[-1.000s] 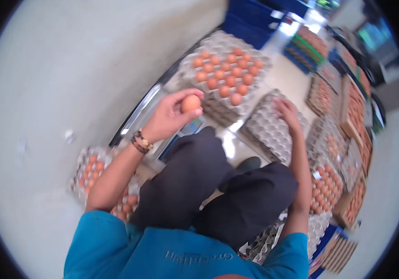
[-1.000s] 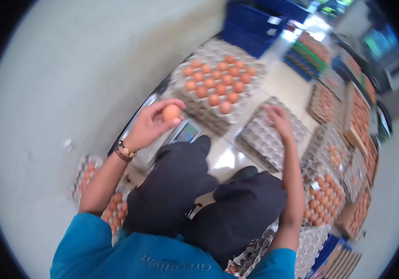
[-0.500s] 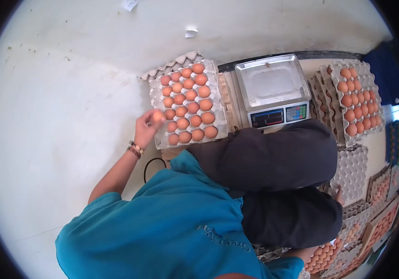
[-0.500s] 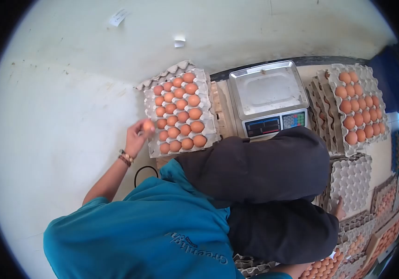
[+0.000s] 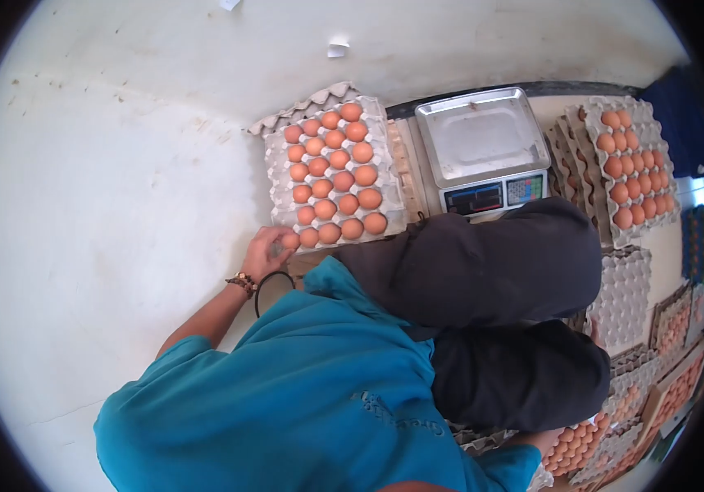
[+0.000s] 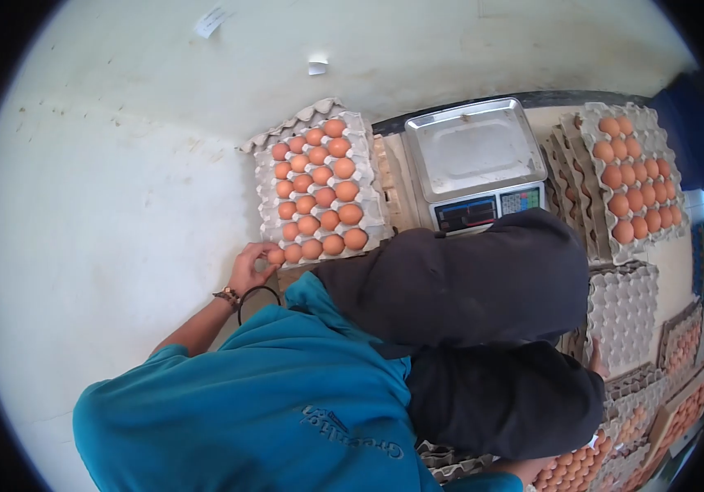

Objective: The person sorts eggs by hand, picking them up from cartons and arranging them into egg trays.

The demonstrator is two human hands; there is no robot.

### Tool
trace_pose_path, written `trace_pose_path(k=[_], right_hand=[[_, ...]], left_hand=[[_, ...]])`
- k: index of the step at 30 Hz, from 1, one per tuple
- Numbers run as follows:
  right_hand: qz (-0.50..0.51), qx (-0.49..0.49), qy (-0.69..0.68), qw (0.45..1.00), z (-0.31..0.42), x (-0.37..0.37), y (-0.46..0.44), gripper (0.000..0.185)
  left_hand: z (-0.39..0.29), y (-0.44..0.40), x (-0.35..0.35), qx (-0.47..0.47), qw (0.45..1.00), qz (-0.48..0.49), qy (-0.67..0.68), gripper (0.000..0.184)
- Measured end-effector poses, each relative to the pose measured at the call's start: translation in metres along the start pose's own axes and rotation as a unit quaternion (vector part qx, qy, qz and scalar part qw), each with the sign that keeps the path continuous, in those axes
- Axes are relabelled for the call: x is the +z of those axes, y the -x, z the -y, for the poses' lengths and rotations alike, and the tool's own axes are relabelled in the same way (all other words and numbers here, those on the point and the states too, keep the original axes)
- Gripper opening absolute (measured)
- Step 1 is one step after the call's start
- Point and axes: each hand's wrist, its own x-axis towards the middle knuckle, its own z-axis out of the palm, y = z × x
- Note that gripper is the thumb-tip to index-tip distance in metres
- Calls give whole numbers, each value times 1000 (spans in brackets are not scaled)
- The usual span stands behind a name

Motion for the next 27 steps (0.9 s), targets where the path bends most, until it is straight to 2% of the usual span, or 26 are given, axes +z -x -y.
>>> trace_pose_path(k=[3,5,7,9,10,11,12,14,17,20,24,25,26,27], right_hand=[[-19,26,5,999,0,-5,8,112],[-37,85,8,996,4,-9,22,112],[-59,169,-21,984,21,-12,44,111],[-113,211,-100,966,4,0,32,124],[-128,112,-140,975,-18,14,10,107],[-75,96,-177,977,-41,16,-10,115],[-19,71,-216,974,-33,14,-6,122],[-9,118,-271,955,-6,-27,34,101],[-110,42,-433,894,-16,-11,21,80],[-92,88,-498,858,-3,-46,43,81],[-99,99,-684,716,7,-69,62,78],[-119,118,-739,652,16,-72,68,60],[-84,140,-797,582,20,-82,76,62],[-11,115,-853,508,23,-97,97,66]], left_hand=[[-9,1,-3,84,995,-2,-59,33],[-2,4,3,35,996,-6,-78,30],[17,5,6,39,998,-10,-39,28],[31,1,7,29,999,0,-26,30],[27,0,6,20,999,3,-33,31],[29,-2,5,30,999,20,-28,32],[28,-4,2,36,998,32,-27,34],[14,-4,-5,45,996,63,-43,39],[-3,-8,-7,100,995,2,-1,41],[24,-28,-12,68,991,-105,56,39],[17,-69,-15,56,973,-222,29,37],[8,-79,-15,101,963,-249,-35,34],[-7,-90,-12,162,942,-291,-32,25],[-26,-100,-6,223,918,-328,-25,23]])
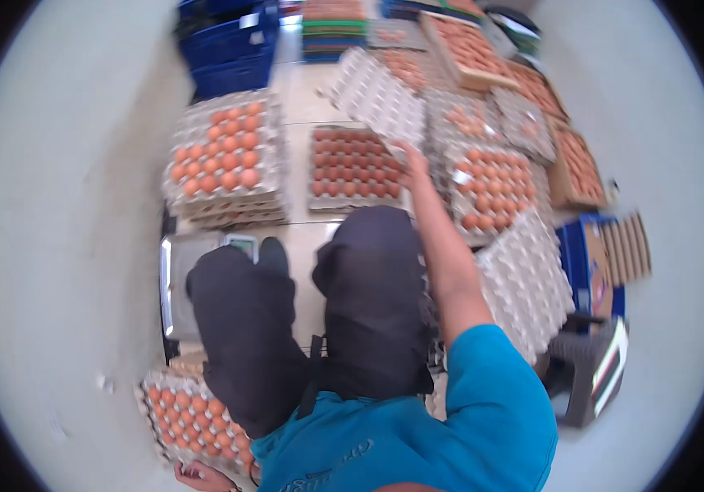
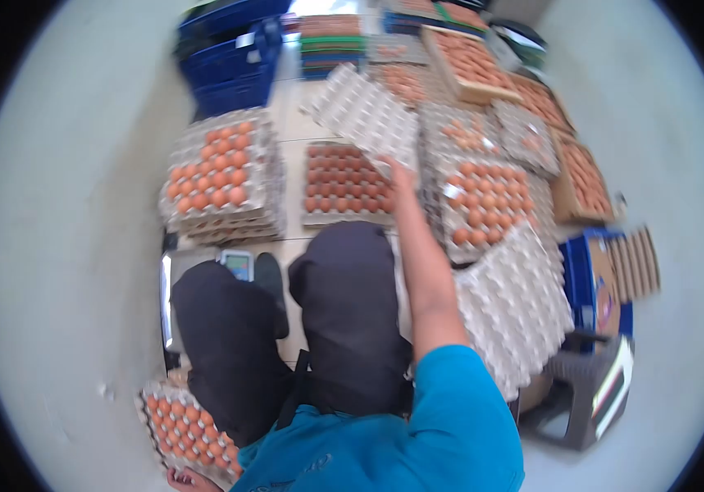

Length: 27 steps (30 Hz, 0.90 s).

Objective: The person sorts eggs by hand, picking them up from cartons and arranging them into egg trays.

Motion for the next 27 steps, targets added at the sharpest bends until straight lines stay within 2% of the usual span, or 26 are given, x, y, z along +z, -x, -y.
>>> trace_pose_path(k=[1,2,3,5,7,13,16,17,19,21,23,27], right_hand=[[-10,-8,-25,1000,8,11,21,65],[-52,-30,-27,998,12,16,21,67],[25,-42,-73,996,17,17,32,72],[-85,-183,-71,977,28,39,73,76],[-98,-341,-94,930,47,46,128,76],[-134,-441,-42,886,107,-3,250,72],[-180,-457,27,871,132,-55,308,64],[-218,-486,68,844,136,-88,309,60],[-209,-476,111,847,144,-142,341,79],[-260,-453,150,839,137,-194,371,70],[-281,-429,177,840,119,-206,406,66],[-338,-319,163,871,58,-268,437,64]], left_hand=[[-19,-12,13,57,997,-44,24,27],[-35,-26,27,79,995,-22,49,27],[-53,-37,41,65,992,-17,109,29],[-84,-56,63,24,976,-10,217,33],[-98,-72,78,9,957,8,288,37],[-130,-104,116,52,916,89,389,48],[-167,-118,130,75,903,120,405,35],[-180,-121,133,80,896,115,422,33],[-203,-124,140,84,881,102,455,30],[-213,-130,150,82,871,91,475,31],[-234,-138,159,94,853,85,507,32],[-291,-160,178,100,823,44,558,34]])
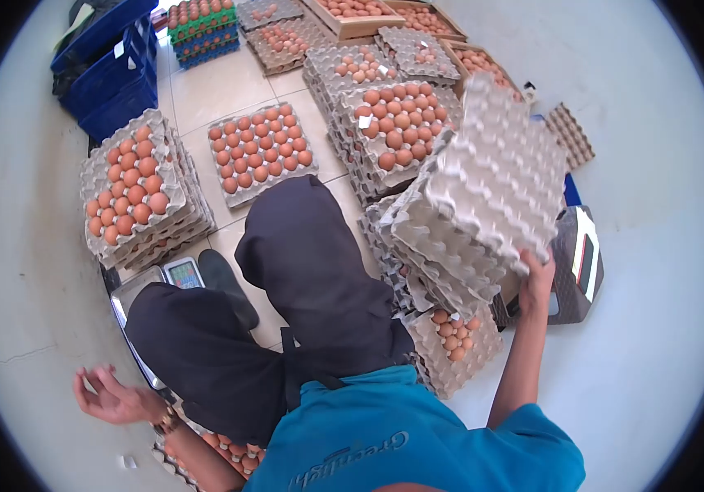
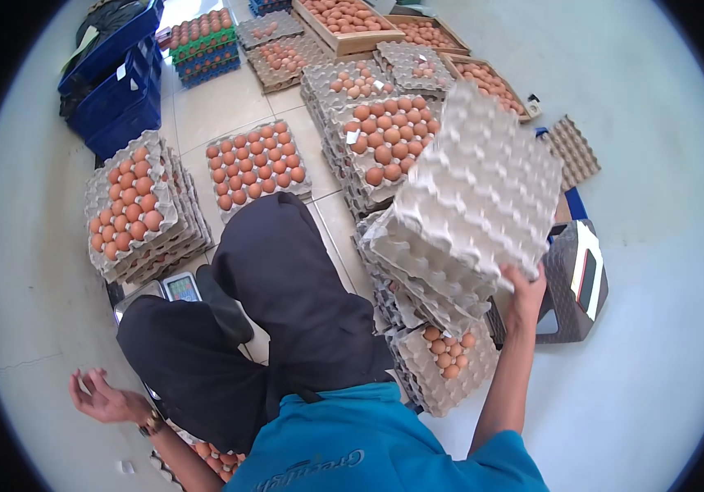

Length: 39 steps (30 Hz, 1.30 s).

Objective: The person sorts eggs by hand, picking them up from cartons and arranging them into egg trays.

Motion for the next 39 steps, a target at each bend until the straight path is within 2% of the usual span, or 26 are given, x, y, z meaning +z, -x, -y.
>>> trace_pose_path(k=[3,5,7,9,11,12,14,16,17,18,20,21,22,23,25,27,29,34,37,39], right_hand=[[-28,62,58,996,-30,-12,20,67],[-26,90,99,991,-55,-20,24,70],[-34,120,191,974,-65,-26,23,76],[-74,69,268,958,-74,-38,5,78],[-149,-100,379,908,-65,-21,-7,77],[-201,-241,439,842,-38,3,-6,74],[-156,-370,293,868,30,78,-4,63],[-30,-367,175,913,77,156,-2,54],[88,-369,139,915,88,194,-9,44],[174,-378,160,895,94,236,-17,37],[336,-309,178,872,74,333,-36,40],[454,-274,201,824,51,378,-55,41],[525,-190,260,788,25,422,-72,39],[568,-159,315,744,-13,461,-95,40],[563,-90,451,687,-77,515,-119,40],[466,-106,485,733,-172,542,-146,37],[338,-123,531,768,-210,536,-134,42],[289,-78,510,806,-234,519,-112,41],[267,-78,488,827,-240,518,-110,40],[272,-85,481,829,-237,522,-111,37]], left_hand=[[-11,-26,53,20,999,18,48,36],[-2,-38,86,49,988,65,131,38],[-26,-51,133,10,985,125,118,41],[-54,-64,173,-7,960,250,125,45],[-67,-71,208,-22,934,338,112,50],[-66,-73,225,-25,925,362,108,54],[-54,-73,250,-4,903,430,22,54],[-42,-63,272,4,889,456,-31,56],[-34,-57,279,9,881,470,-56,57],[-22,-49,283,22,867,488,-101,57],[-1,-36,288,45,831,521,-187,59],[2,-34,289,45,816,541,-198,58],[5,-32,289,45,801,559,-209,58],[6,-30,289,46,784,578,-220,57],[8,-30,289,43,773,592,-226,55],[12,-32,287,48,756,603,-251,53],[20,-38,283,39,750,604,-266,52],[21,-53,280,-15,746,613,-260,51],[21,-43,282,31,766,595,-243,51],[12,-45,288,10,743,623,-246,50]])
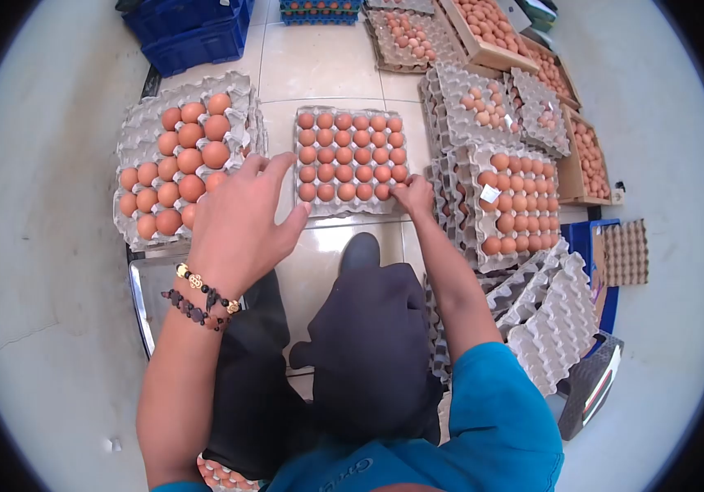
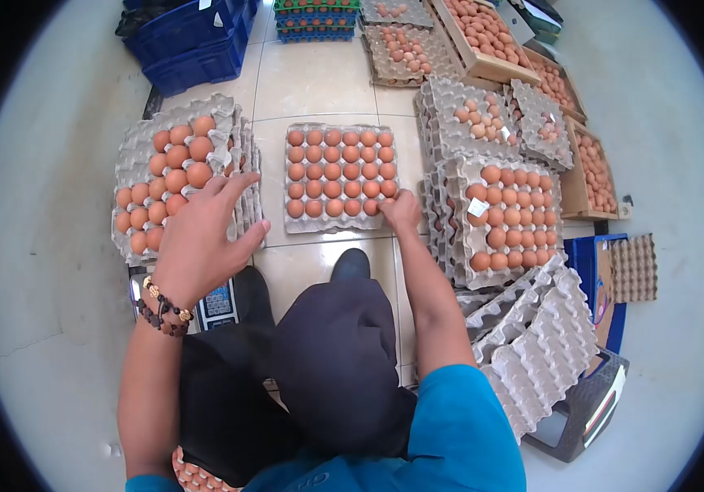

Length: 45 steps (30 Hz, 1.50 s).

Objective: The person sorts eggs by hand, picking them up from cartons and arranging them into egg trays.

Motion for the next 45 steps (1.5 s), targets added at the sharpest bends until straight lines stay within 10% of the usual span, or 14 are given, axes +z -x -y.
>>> trace_pose_path(k=[4,9,13,16,26,29,33,39,45], right_hand=[[63,72,-238,966,-34,8,-23,31],[219,185,-705,649,-34,-14,-17,36],[93,76,-285,951,-17,5,-35,41],[28,50,-51,997,3,1,-39,55],[66,49,-68,994,-13,4,-60,48],[122,200,-482,844,-12,-3,-47,39],[333,79,-729,593,41,-51,-6,34],[494,-216,-552,636,181,-157,73,33],[475,-309,-428,704,269,-235,174,32]], left_hand=[[1,1,5,15,1000,17,13,50],[8,2,9,32,999,-29,-9,48],[1,1,2,-12,1000,28,7,51],[3,0,2,-9,1000,25,3,51],[9,0,5,11,1000,17,19,49],[10,-2,10,36,999,4,35,48],[2,-7,16,76,991,-9,110,47],[-11,-9,13,155,953,-172,195,56],[-7,44,-32,107,882,-239,391,52]])
